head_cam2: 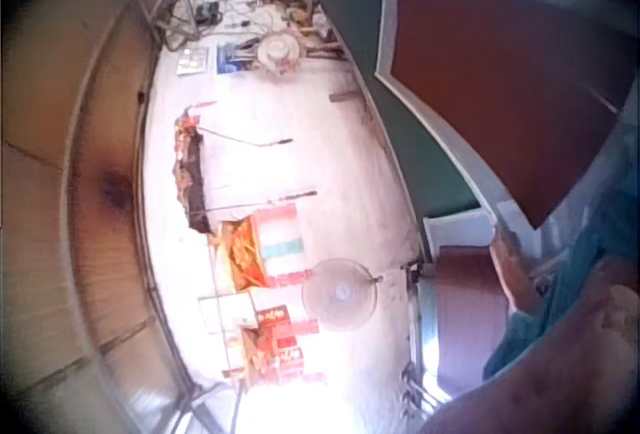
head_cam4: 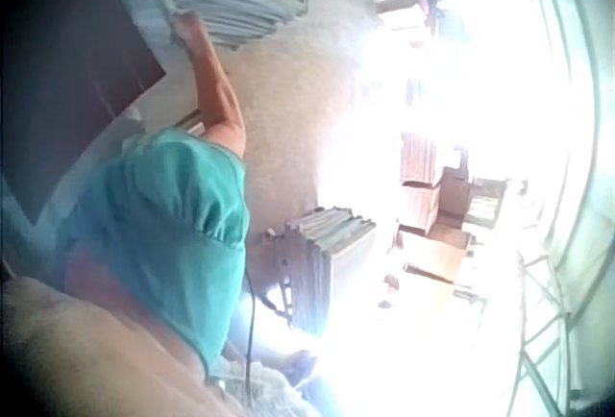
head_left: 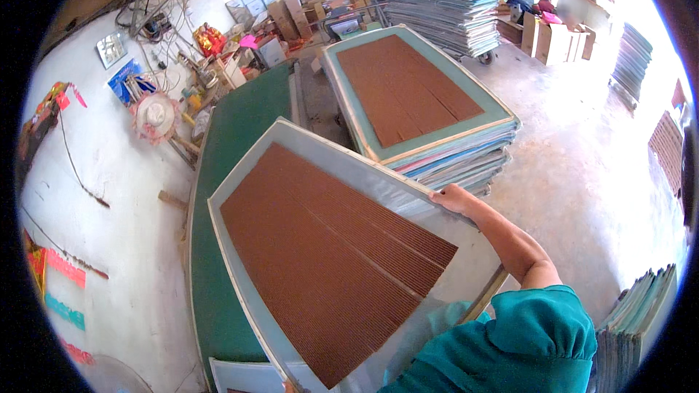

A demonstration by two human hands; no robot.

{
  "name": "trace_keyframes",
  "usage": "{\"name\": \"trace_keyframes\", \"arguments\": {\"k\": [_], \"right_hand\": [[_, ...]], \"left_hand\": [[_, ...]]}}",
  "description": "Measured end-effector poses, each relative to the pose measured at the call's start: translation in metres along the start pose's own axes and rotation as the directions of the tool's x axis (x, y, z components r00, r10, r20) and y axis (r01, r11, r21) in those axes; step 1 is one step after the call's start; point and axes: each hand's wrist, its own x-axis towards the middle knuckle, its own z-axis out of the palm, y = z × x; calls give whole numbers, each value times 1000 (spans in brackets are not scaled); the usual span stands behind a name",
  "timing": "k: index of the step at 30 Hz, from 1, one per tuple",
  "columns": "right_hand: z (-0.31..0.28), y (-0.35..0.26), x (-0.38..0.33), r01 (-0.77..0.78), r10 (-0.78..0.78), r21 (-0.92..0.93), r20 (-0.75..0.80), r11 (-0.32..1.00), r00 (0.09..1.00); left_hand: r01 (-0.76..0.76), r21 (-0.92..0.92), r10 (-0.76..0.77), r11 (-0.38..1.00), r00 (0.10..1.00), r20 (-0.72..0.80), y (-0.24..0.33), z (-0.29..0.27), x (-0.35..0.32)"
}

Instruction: The person assembles rectangular frames by placing brown textured sheets into metal frames on a green conveyor belt. They repeatedly pick up sheets, align them within the frames, and stack the completed units.

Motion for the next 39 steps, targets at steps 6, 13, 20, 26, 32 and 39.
{"name": "trace_keyframes", "arguments": {"k": [6, 13, 20, 26, 32, 39], "right_hand": [[-66, 33, 43, 15, -5, 124, -81, 992, 997], [-169, 84, 171, -36, 136, 424, -206, 905, 969], [-299, 110, 277, -148, 347, 501, -330, 853, 878], [-359, 142, 383, -215, 350, 350, -390, 912, 852], [-383, 140, 392, -313, 388, 248, -362, 917, 848], [-360, 184, 421, -177, 40, -578, -242, 796, 970]], "left_hand": [[-186, 131, 184, 974, 983, 26, 66, 82, 7], [-455, 332, 468, 827, 883, 44, 175, 238, 81], [69, -326, 20, 943, 965, 261, 206, 381, 316], [257, -219, -196, 941, 944, 264, 243, 490, 408], [239, -161, -215, 958, 965, 152, 235, 553, 414], [-263, 788, -29, 556, 942, 335, 251, 562, 398]]}}
